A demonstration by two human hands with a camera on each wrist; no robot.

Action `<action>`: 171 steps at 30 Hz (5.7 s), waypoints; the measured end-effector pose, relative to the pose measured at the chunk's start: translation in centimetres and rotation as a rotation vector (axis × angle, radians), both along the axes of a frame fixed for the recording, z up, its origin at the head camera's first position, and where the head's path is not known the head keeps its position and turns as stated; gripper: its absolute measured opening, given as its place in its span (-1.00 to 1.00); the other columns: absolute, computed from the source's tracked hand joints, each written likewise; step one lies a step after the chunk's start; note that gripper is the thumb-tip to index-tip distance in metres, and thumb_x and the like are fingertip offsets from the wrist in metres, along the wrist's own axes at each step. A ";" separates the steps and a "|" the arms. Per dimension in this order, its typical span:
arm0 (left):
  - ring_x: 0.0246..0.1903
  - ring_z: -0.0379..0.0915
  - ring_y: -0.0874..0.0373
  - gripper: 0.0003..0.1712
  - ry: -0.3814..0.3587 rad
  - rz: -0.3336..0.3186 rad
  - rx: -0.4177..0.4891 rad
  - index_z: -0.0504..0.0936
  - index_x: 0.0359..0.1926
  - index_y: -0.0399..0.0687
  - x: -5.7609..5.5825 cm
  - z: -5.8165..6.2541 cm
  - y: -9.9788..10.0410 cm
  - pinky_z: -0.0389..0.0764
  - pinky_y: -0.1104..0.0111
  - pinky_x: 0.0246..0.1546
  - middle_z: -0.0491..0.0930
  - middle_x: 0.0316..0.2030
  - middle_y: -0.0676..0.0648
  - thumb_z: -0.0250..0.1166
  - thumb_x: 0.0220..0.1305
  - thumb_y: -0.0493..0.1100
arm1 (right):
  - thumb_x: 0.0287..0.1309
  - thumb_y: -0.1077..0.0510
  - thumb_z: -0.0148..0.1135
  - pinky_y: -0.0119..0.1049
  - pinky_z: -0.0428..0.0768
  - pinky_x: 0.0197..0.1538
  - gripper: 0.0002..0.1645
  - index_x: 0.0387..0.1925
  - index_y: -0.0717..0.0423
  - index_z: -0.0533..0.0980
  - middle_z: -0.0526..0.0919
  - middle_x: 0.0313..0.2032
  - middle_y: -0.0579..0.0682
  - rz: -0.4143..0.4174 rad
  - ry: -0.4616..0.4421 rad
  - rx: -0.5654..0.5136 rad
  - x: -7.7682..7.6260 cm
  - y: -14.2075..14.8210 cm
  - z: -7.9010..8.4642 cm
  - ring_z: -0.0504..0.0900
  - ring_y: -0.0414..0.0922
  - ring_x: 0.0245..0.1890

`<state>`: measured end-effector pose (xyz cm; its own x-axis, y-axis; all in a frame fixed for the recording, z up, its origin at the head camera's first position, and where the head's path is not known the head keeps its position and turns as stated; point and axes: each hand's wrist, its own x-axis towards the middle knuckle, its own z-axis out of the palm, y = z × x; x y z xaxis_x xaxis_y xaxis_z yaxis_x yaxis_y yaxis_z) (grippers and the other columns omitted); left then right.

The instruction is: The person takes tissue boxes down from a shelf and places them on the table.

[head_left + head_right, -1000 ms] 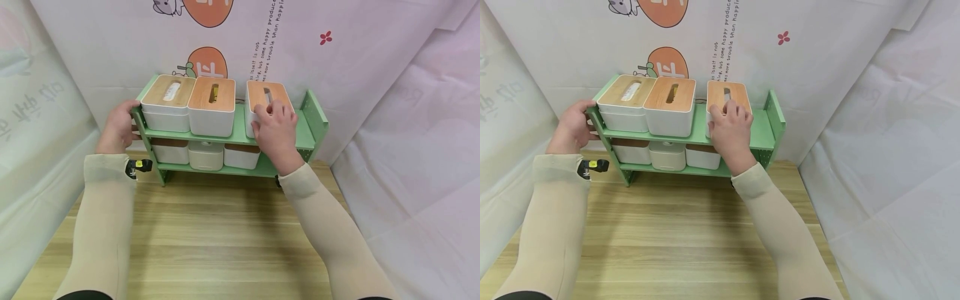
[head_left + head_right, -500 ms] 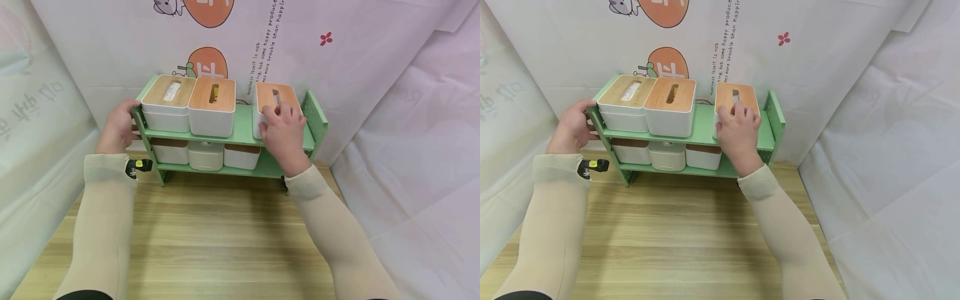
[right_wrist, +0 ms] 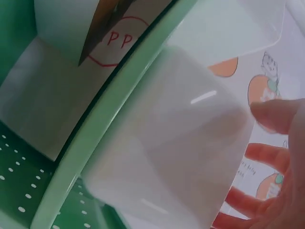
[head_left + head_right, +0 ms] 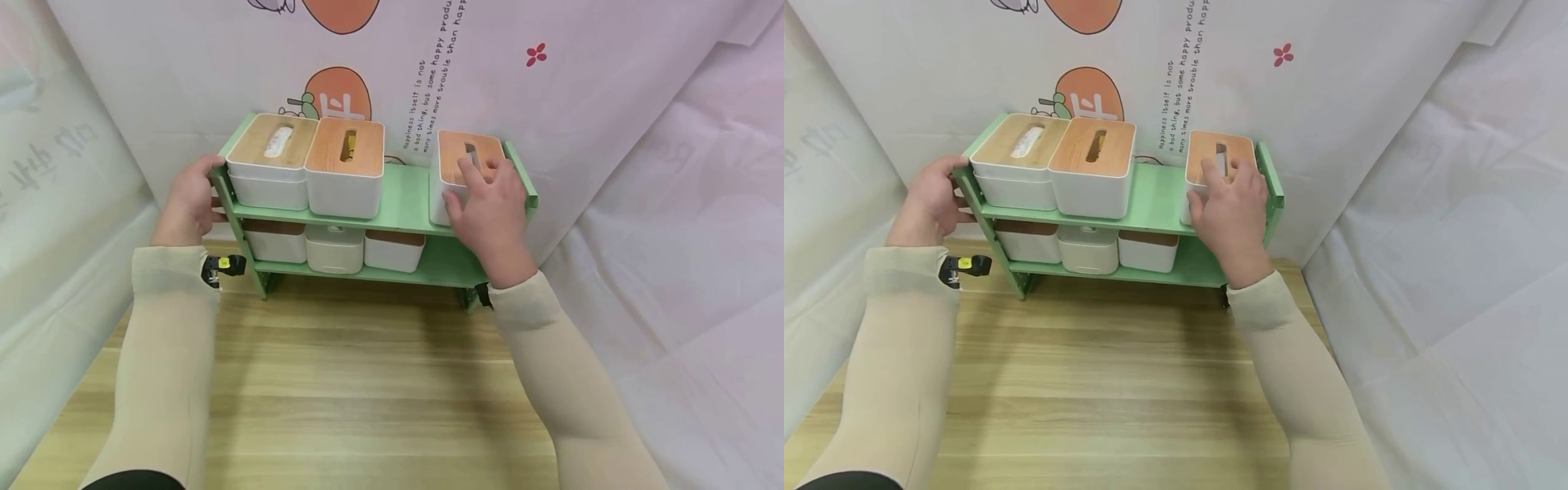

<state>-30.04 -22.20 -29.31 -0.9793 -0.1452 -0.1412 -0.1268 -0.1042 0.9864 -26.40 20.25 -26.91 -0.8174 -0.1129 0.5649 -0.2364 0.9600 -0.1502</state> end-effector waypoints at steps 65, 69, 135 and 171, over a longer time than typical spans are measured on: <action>0.00 0.25 -0.11 -0.56 0.013 -0.017 -0.005 0.40 0.10 0.10 0.4 0.1 0.1 0.35 -0.06 0.10 0.19 0.29 -0.09 0.02 0.47 0.27 | 0.34 -0.18 0.24 0.18 0.03 0.40 -0.26 0.44 -0.03 0.33 0.12 0.32 0.60 0.076 -0.279 0.016 5.5 1.7 1.7 0.09 0.42 0.37; 0.01 0.24 -0.12 -0.56 0.017 -0.006 0.002 0.40 0.09 0.09 0.2 0.1 0.2 0.28 -0.12 0.18 0.16 0.32 -0.09 0.04 0.46 0.27 | 0.31 -0.34 0.15 0.26 0.09 0.36 -0.05 0.55 -0.07 0.08 -0.07 0.45 0.45 0.037 -0.312 -0.089 6.5 2.3 1.8 -0.02 0.35 0.43; 0.01 0.23 -0.13 -0.57 0.029 -0.033 0.038 0.40 0.04 0.05 0.3 -0.3 -0.2 0.23 -0.17 0.19 0.25 0.17 -0.02 0.08 0.45 0.25 | 0.43 -0.17 0.02 0.09 0.64 -0.10 -0.05 0.54 0.16 -0.17 0.70 -0.08 0.18 0.403 -1.038 -1.391 1.9 9.4 -0.7 0.70 0.09 -0.10; 0.02 0.25 -0.17 -0.61 0.025 -0.027 0.047 0.40 0.01 0.05 0.3 -0.1 -0.2 0.31 -0.09 0.10 0.29 0.08 -0.03 0.08 0.45 0.21 | 0.31 0.36 -0.06 -0.18 0.69 -0.32 -0.23 0.47 -0.01 -0.04 0.67 -0.17 0.21 0.628 -0.847 -1.354 9.6 8.2 -4.9 0.75 0.00 -0.32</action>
<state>-29.75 -22.41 -29.41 -0.9860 -0.1124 -0.1230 -0.1060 -0.1469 0.9835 -16.78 28.48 -31.81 -0.9361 -0.3516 -0.0125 0.0690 -0.1486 -0.9865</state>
